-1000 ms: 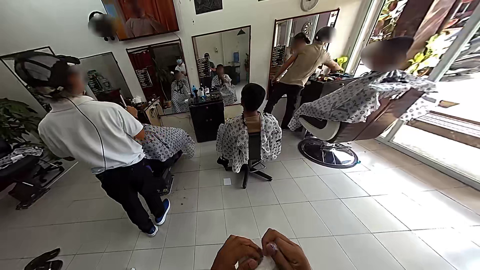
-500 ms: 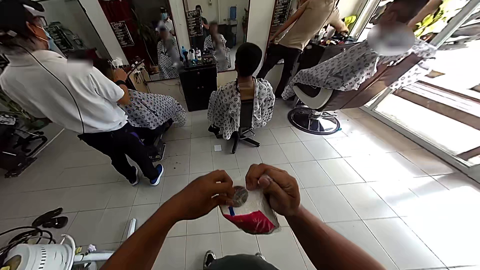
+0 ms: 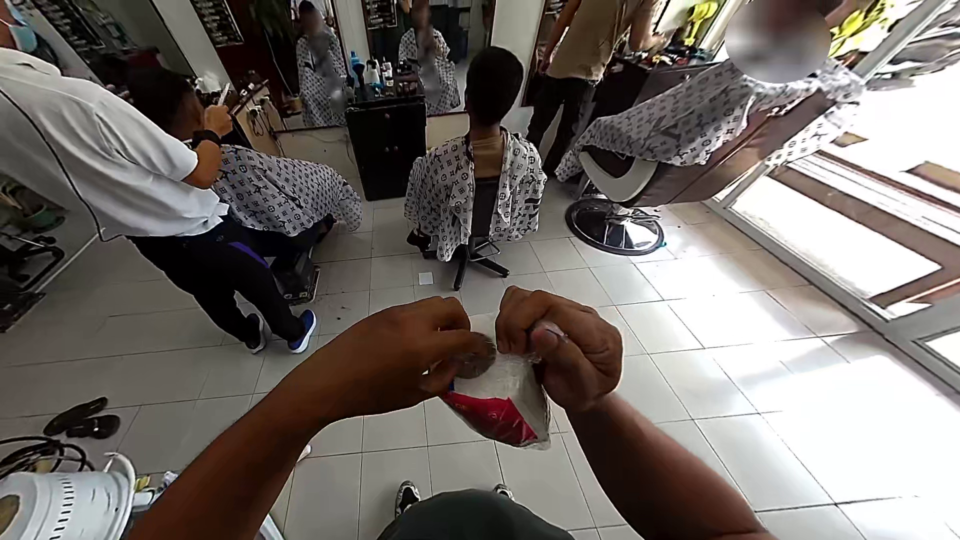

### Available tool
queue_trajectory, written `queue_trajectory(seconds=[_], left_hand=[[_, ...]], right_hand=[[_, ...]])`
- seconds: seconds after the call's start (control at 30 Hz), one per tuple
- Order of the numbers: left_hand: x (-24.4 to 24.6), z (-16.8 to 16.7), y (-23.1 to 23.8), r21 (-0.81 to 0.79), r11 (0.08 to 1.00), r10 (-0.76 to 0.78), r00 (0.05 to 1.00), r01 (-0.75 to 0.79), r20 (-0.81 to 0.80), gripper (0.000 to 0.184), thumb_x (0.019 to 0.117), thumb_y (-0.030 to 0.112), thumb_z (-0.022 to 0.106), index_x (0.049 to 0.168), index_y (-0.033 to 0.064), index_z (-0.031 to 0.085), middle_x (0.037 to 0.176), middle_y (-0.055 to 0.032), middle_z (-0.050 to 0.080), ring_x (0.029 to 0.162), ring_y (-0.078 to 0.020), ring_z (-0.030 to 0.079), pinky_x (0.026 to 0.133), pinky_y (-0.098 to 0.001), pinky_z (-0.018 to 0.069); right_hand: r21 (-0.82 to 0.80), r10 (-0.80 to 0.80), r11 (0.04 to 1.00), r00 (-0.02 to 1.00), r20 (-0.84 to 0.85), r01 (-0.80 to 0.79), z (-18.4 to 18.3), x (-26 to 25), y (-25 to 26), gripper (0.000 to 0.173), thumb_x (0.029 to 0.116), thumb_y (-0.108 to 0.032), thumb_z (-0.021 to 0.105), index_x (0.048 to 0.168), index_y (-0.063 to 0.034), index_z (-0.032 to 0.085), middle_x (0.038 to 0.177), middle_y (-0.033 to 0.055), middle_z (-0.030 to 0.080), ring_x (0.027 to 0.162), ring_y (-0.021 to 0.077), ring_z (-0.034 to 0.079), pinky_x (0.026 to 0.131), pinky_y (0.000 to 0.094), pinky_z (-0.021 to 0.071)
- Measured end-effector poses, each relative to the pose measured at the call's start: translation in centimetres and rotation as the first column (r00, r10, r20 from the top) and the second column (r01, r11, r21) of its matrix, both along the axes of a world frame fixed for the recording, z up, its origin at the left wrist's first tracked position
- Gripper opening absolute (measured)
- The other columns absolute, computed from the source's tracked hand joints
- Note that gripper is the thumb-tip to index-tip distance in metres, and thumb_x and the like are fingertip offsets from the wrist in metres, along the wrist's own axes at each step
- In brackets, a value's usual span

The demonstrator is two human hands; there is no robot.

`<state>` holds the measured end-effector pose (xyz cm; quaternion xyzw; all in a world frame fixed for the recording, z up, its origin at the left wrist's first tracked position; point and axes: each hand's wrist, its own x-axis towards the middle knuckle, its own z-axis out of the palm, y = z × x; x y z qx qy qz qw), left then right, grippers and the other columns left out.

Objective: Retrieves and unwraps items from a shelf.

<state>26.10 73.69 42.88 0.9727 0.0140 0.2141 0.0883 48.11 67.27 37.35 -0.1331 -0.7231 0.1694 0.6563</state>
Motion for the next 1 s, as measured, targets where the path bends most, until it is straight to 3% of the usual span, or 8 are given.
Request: queue_trajectory(seconds=[0.1,0.37,0.5,0.57,0.67,0.77,0.9,1.0], left_hand=[[0.3,-0.2,0.6,0.013,0.997,-0.070,0.997,0.071,-0.019,0.018,0.0914,0.012,0.064,0.106,0.0094,0.075,0.091,-0.0094,0.064,0.084,-0.0192,0.064,0.070,-0.0283,0.0539],[-0.2,-1.1,1.2,-0.041,0.976,-0.215,0.971,0.212,-0.108,0.015,0.0925,0.013,0.059,0.095,0.0039,0.071,0.076,-0.0082,0.056,0.072,-0.0213,0.056,0.062,-0.0315,0.0457],[-0.2,-2.1,0.5,-0.173,0.925,-0.350,0.936,0.340,-0.031,0.018,0.0946,0.013,0.057,0.082,0.0021,0.066,0.075,-0.0104,0.052,0.075,-0.0226,0.053,0.067,-0.0314,0.0428],[-0.4,-2.7,0.0,-0.238,0.894,-0.381,0.924,0.379,0.041,0.021,0.0985,0.012,0.055,0.086,0.0007,0.067,0.082,-0.0134,0.055,0.082,-0.0231,0.054,0.074,-0.0297,0.0441],[-0.6,-3.4,-0.7,-0.324,0.861,-0.385,0.918,0.393,0.093,0.022,0.1051,0.013,0.054,0.097,-0.0022,0.068,0.097,-0.0174,0.060,0.095,-0.0231,0.058,0.086,-0.0263,0.0469],[-0.3,-3.8,-1.4,-0.354,0.851,-0.362,0.922,0.388,0.141,0.023,0.1066,0.011,0.051,0.098,-0.0033,0.066,0.098,-0.0178,0.064,0.098,-0.0233,0.061,0.091,-0.0271,0.0486],[0.1,-3.9,-2.6,-0.363,0.869,-0.286,0.940,0.337,0.188,0.022,0.1069,0.011,0.050,0.094,-0.0003,0.063,0.091,-0.0143,0.064,0.092,-0.0209,0.061,0.087,-0.0266,0.0481],[0.4,-4.1,-3.5,-0.399,0.874,-0.230,0.959,0.278,0.165,0.020,0.1025,0.004,0.052,0.088,-0.0024,0.064,0.077,-0.0142,0.060,0.079,-0.0222,0.058,0.078,-0.0298,0.0449]], right_hand=[[0.028,-0.006,1.000,1.000,0.030,0.005,-0.2,-0.4,0.1,0.035,0.1106,-0.021,0.043,0.082,-0.0054,0.056,0.081,0.0059,0.061,0.081,0.0104,0.061,0.076,0.0256,0.0506],[0.041,0.003,0.999,0.998,0.066,-0.006,-0.7,-1.0,0.1,0.037,0.1108,-0.022,0.042,0.081,-0.0057,0.056,0.080,0.0060,0.062,0.081,0.0116,0.063,0.077,0.0243,0.0517],[0.032,0.075,0.997,0.996,0.044,-0.077,-1.0,-1.3,-0.5,0.037,0.1113,-0.022,0.042,0.081,-0.0051,0.056,0.078,0.0063,0.062,0.080,0.0117,0.063,0.078,0.0248,0.0514],[0.013,0.094,0.995,0.995,0.017,-0.095,-1.1,-1.4,-1.0,0.036,0.1111,-0.021,0.043,0.082,-0.0050,0.056,0.076,0.0059,0.061,0.078,0.0110,0.062,0.077,0.0246,0.0509],[-0.006,0.050,0.999,0.999,-0.003,-0.050,-1.2,-1.2,-1.8,0.037,0.1116,-0.023,0.042,0.081,-0.0068,0.055,0.076,0.0040,0.060,0.077,0.0091,0.061,0.076,0.0231,0.0501],[0.012,0.007,1.000,1.000,0.011,-0.007,-1.3,-0.9,-1.9,0.037,0.1118,-0.024,0.041,0.080,-0.0073,0.053,0.076,0.0040,0.059,0.076,0.0090,0.061,0.075,0.0224,0.0501],[0.040,-0.004,0.999,0.999,0.043,0.002,-1.1,-0.6,-2.3,0.037,0.1118,-0.024,0.042,0.080,-0.0072,0.052,0.076,0.0049,0.058,0.076,0.0098,0.061,0.075,0.0227,0.0500],[0.165,-0.104,0.983,0.985,0.139,0.080,-1.4,-0.9,-2.9,0.033,0.1107,-0.020,0.044,0.081,-0.0081,0.050,0.080,0.0069,0.058,0.080,0.0143,0.062,0.076,0.0245,0.0515]])
